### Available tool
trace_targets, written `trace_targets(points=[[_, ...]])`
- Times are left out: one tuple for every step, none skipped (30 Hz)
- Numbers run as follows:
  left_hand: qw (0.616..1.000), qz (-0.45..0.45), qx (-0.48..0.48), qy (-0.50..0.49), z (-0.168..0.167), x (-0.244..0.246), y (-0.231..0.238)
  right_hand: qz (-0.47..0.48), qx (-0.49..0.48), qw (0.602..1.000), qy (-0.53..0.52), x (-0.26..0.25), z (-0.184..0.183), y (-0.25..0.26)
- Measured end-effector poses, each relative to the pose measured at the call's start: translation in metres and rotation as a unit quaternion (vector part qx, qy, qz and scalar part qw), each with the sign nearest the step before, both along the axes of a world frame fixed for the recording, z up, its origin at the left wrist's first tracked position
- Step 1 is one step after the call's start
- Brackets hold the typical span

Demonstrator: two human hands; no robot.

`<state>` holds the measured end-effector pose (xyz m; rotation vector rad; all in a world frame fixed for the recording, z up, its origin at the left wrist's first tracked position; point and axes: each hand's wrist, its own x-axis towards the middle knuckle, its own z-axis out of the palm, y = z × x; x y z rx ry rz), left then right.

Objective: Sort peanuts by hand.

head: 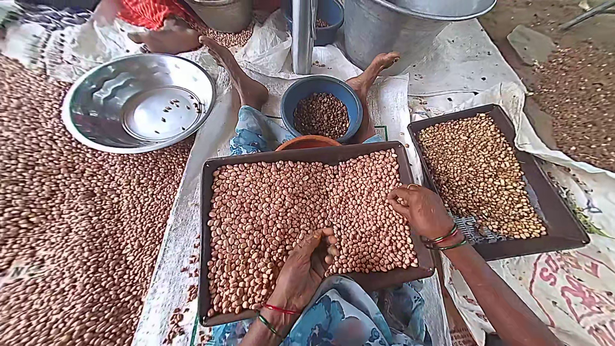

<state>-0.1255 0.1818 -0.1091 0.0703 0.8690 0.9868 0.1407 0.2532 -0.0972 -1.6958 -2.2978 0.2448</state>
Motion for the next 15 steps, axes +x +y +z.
trace_targets(points=[[1.000,-0.006,0.000,0.008,-0.002,0.005,0.003,0.005,-0.013,0.999,0.045,-0.004,0.008,0.000],[1.000,-0.009,-0.006,0.011,-0.004,0.010,0.005,0.009,-0.040,0.995,0.092,-0.012,0.017,0.000],[1.000,-0.008,-0.013,0.010,-0.005,0.015,0.007,0.017,-0.067,0.989,0.132,-0.020,0.024,0.001],[1.000,-0.008,-0.019,0.008,-0.007,0.019,0.009,0.017,-0.102,0.980,0.169,-0.027,0.030,0.003],[1.000,-0.008,-0.021,0.003,-0.010,0.022,0.011,0.011,-0.128,0.972,0.197,-0.033,0.034,0.006],[1.000,-0.010,-0.017,-0.004,-0.014,0.023,0.011,0.005,-0.136,0.967,0.213,-0.038,0.035,0.014],[1.000,-0.006,-0.013,-0.012,-0.017,0.023,0.011,-0.001,-0.135,0.966,0.221,-0.041,0.033,0.023],[1.000,0.001,-0.011,-0.018,-0.020,0.022,0.010,-0.007,-0.132,0.965,0.225,-0.044,0.028,0.034],[1.000,0.010,-0.010,-0.023,-0.022,0.022,0.009,-0.007,-0.131,0.965,0.228,-0.046,0.022,0.044],[0.999,0.018,-0.009,-0.026,-0.024,0.021,0.009,0.003,-0.134,0.963,0.234,-0.049,0.020,0.050],[0.999,0.027,-0.007,-0.026,-0.024,0.021,0.009,0.026,-0.151,0.956,0.250,-0.053,0.021,0.052],[0.999,0.039,-0.004,-0.025,-0.025,0.021,0.010,0.061,-0.178,0.942,0.279,-0.059,0.023,0.050],[0.999,0.050,-0.002,-0.022,-0.025,0.020,0.010,0.105,-0.208,0.921,0.311,-0.067,0.024,0.047],[0.998,0.061,0.001,-0.018,-0.025,0.019,0.009,0.140,-0.231,0.906,0.326,-0.076,0.024,0.044],[0.997,0.073,0.005,-0.011,-0.024,0.019,0.010,0.162,-0.229,0.908,0.312,-0.086,0.022,0.043]])
